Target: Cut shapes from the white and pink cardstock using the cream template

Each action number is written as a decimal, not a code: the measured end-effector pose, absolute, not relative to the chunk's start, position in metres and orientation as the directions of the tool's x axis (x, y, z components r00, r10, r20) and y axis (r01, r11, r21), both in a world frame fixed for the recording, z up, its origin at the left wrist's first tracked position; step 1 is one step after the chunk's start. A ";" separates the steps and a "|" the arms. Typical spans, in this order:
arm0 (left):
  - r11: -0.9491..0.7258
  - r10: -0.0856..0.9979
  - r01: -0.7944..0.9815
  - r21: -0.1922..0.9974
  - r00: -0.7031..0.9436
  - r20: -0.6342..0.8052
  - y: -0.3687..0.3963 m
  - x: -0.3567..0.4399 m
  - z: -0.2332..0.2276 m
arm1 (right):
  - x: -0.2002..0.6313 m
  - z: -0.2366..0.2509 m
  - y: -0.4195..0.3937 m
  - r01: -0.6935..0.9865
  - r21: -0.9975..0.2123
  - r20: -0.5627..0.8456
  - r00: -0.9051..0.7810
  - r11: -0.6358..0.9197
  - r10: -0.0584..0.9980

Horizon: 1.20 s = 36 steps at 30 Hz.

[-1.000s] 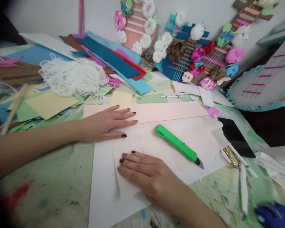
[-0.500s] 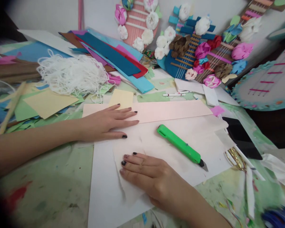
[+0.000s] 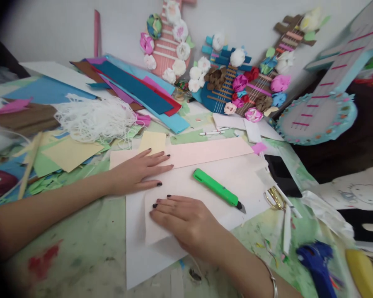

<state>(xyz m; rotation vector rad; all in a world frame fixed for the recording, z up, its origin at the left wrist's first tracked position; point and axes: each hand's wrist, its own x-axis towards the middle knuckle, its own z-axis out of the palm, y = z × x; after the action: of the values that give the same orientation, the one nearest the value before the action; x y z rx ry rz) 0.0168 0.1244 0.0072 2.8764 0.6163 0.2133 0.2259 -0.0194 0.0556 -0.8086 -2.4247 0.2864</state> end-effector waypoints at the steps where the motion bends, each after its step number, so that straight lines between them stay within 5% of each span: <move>1: -0.894 0.420 0.393 0.217 0.902 0.097 0.123 0.017 0.008 | 0.224 0.062 -0.017 0.485 -0.369 0.456 -0.649 0.793 0.609; 6: -0.871 0.434 0.396 0.291 0.897 0.080 0.122 0.017 0.011 | 0.219 0.087 0.000 0.566 -0.386 0.396 -0.612 0.729 0.685; 10: -0.633 0.531 0.223 0.741 0.822 0.206 0.129 0.011 0.011 | 0.213 0.096 0.027 0.595 -0.446 0.358 -0.566 0.668 0.743; 13: -0.452 0.640 0.103 0.886 0.729 0.242 0.136 0.006 0.012 | 0.205 0.099 0.056 0.632 -0.486 0.324 -0.511 0.604 0.796; 21: -0.231 0.812 0.137 0.963 0.573 0.113 0.127 0.016 0.018 | 0.191 0.082 0.111 0.731 -0.505 0.295 -0.353 0.459 0.888; 27: -0.182 0.904 0.277 0.943 0.424 0.050 0.124 0.019 0.024 | 0.215 0.062 0.074 0.775 -0.488 0.417 -0.198 0.402 0.887; 30: -0.176 0.919 0.339 0.924 0.393 0.031 0.126 0.018 0.025 | 0.230 0.044 0.034 0.790 -0.396 0.469 -0.265 0.468 0.843; 36: -0.134 0.915 0.349 0.927 0.404 -0.020 0.129 0.017 0.021 | 0.244 0.020 -0.022 0.823 -0.293 0.342 -0.384 0.486 0.858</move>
<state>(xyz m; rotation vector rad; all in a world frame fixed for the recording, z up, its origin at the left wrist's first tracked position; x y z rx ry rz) 0.0170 0.1288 0.0214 1.6912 1.1188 0.7304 0.2439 -0.0224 0.0198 -1.3919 -2.2885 0.1034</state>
